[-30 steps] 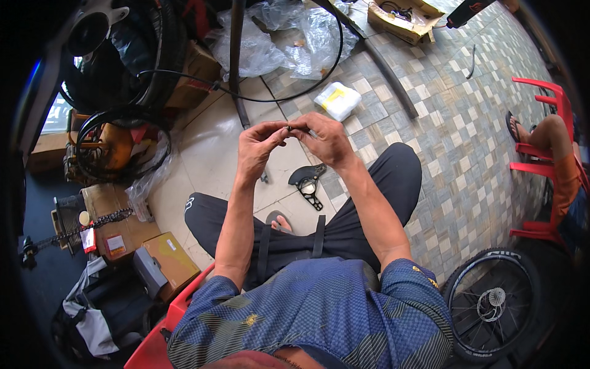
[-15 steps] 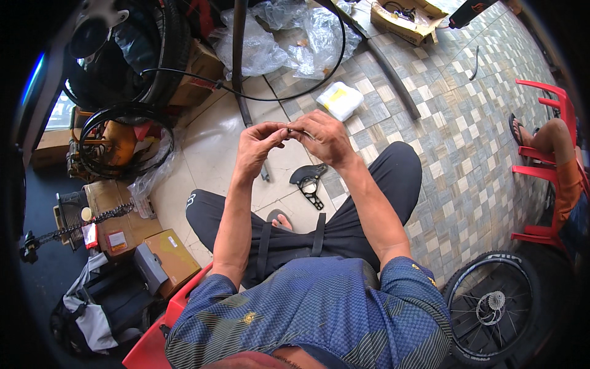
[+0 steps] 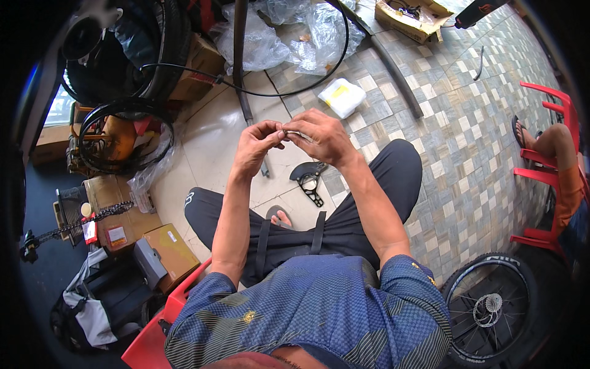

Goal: The person assembles a bicycle crankset by picking up a crank arm and chainring, inserting bolts, and attaching the assembly to the bicycle frame. The person uses an Allen key to tighten the bolts and secures the crankset to the frame.

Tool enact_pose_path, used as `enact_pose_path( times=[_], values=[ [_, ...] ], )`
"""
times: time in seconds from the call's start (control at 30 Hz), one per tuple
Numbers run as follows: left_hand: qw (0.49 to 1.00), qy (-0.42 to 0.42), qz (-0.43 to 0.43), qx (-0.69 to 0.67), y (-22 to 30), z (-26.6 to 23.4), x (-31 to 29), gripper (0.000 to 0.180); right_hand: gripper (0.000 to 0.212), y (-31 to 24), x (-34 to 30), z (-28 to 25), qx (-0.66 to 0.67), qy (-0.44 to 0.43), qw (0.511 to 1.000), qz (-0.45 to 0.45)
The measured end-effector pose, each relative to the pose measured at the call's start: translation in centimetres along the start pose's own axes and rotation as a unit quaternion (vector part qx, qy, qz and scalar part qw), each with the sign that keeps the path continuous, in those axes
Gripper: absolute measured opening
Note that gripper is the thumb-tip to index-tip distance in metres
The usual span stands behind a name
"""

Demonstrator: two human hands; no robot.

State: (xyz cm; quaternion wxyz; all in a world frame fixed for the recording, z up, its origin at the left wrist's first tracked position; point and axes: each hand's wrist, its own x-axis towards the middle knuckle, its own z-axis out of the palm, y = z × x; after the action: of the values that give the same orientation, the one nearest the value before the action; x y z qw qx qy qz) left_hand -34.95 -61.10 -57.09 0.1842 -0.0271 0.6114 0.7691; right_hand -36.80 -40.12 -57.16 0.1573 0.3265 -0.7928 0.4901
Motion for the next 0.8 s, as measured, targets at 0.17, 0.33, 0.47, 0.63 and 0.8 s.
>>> enact_pose_path(
  times=[0.17,0.33,0.47,0.63,0.8],
  values=[
    [1.0,0.002,-0.006,-0.008,-0.6,-0.1,0.2,0.02,0.022,0.3,-0.1,0.3,-0.016,-0.003,1.0,-0.009],
    [0.998,0.001,-0.022,-0.052,-0.9,0.2,0.3,0.02,0.023,0.3,-0.3,0.6,-0.034,0.017,0.999,-0.013],
    [0.997,-0.001,-0.022,-0.068,-1.3,0.3,0.4,0.019,0.022,0.3,-0.3,1.1,-0.042,0.029,0.999,-0.015],
    [0.995,0.017,-0.034,-0.094,-1.4,0.2,0.2,0.017,0.019,0.2,-0.2,1.2,-0.015,0.034,0.999,0.023],
    [0.981,-0.019,-0.017,-0.19,-1.0,-0.8,-0.5,0.017,0.016,0.5,-0.3,0.2,0.097,0.07,0.986,0.112]
  ],
)
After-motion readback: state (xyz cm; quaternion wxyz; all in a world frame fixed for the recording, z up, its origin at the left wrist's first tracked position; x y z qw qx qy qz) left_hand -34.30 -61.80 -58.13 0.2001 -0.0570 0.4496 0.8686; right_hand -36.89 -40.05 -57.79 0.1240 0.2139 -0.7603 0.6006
